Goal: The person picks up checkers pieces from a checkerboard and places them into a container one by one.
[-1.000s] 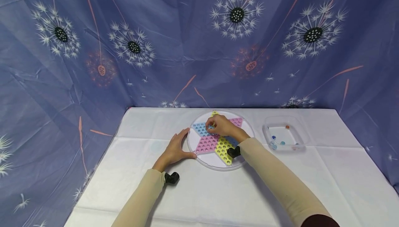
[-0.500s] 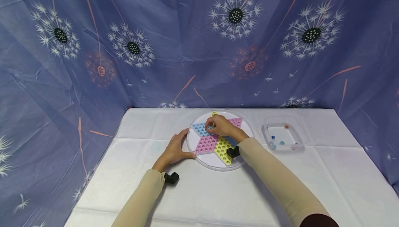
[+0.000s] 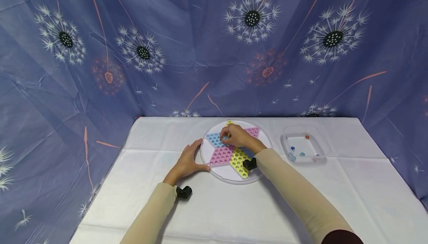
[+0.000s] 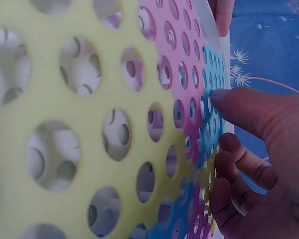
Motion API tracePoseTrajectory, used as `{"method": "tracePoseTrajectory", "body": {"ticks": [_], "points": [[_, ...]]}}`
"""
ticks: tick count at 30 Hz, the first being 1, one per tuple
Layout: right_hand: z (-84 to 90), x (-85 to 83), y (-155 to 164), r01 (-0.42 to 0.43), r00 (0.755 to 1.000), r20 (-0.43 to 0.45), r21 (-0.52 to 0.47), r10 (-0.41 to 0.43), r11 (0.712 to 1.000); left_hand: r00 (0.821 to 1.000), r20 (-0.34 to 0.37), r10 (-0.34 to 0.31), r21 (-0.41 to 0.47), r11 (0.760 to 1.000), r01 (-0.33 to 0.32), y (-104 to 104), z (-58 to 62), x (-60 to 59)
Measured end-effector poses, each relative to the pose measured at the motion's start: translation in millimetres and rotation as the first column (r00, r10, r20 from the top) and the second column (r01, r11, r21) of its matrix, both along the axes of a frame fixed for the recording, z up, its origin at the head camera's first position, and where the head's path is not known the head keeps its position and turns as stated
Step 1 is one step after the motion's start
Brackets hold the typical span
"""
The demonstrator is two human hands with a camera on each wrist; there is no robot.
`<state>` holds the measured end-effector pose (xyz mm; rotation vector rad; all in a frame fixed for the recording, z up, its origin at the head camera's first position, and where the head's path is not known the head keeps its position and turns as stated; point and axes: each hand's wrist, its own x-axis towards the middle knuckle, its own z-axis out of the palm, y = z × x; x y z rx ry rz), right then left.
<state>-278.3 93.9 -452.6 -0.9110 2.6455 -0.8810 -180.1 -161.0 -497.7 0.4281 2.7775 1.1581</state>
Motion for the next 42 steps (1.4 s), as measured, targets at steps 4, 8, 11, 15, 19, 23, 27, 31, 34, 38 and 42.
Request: {"method": "tracePoseTrajectory", "body": {"ticks": [4,8,11,15,19,23,27,31,34,38,42], "points": [[-0.6,0.3,-0.2,-0.001,1.0,0.013,0.004,0.001,1.0,1.0,0.021,0.005,-0.005,1.0,-0.005,-0.2,-1.1,0.4],[-0.8,1.0,-0.4,0.001,1.0,0.021,0.007,-0.001,1.0,1.0,0.017,0.011,0.002,1.0,-0.011,0.2,-1.5,1.4],[-2.1,0.5,-0.2,-0.001,1.0,0.013,0.008,0.001,1.0,1.0,0.009,0.014,0.007,1.0,-0.014,0.7,-1.3,1.9],[-3.7,-0.8,-0.3,0.0,1.0,0.002,0.016,0.0,1.0,1.0,0.014,0.017,0.004,1.0,-0.017,0.9,-0.7,2.3],[-3.5,-1.3,-0.9,0.008,1.0,0.004,0.019,-0.008,1.0,1.0,0.011,0.013,0.007,1.0,-0.013,1.0,0.0,2.4],[-2.0,-0.7,-0.9,0.01,1.0,0.003,0.014,-0.01,1.0,1.0,-0.015,0.0,0.001,1.0,0.0,1.0,0.1,1.4],[-1.2,-0.6,-0.7,0.006,1.0,-0.003,0.011,-0.006,1.0,0.999,-0.031,-0.006,-0.007,1.0,0.006,0.7,-1.1,0.3],[-0.9,-1.0,-0.6,0.002,1.0,-0.005,0.015,-0.002,1.0,1.0,-0.021,-0.004,-0.016,1.0,0.003,0.9,0.2,0.4],[0.4,-0.4,-0.3,0.0,1.0,-0.001,0.016,0.0,1.0,1.0,-0.016,-0.002,-0.015,1.0,0.002,1.4,2.1,0.7],[2.9,0.3,-0.2,-0.007,1.0,-0.005,0.022,0.007,1.0,1.0,-0.019,-0.001,0.0,1.0,0.001,1.8,2.3,1.0],[6.0,1.1,-0.1,-0.017,1.0,-0.006,0.019,0.017,1.0,1.0,-0.018,-0.005,0.003,1.0,0.005,1.4,1.0,1.1]]}}
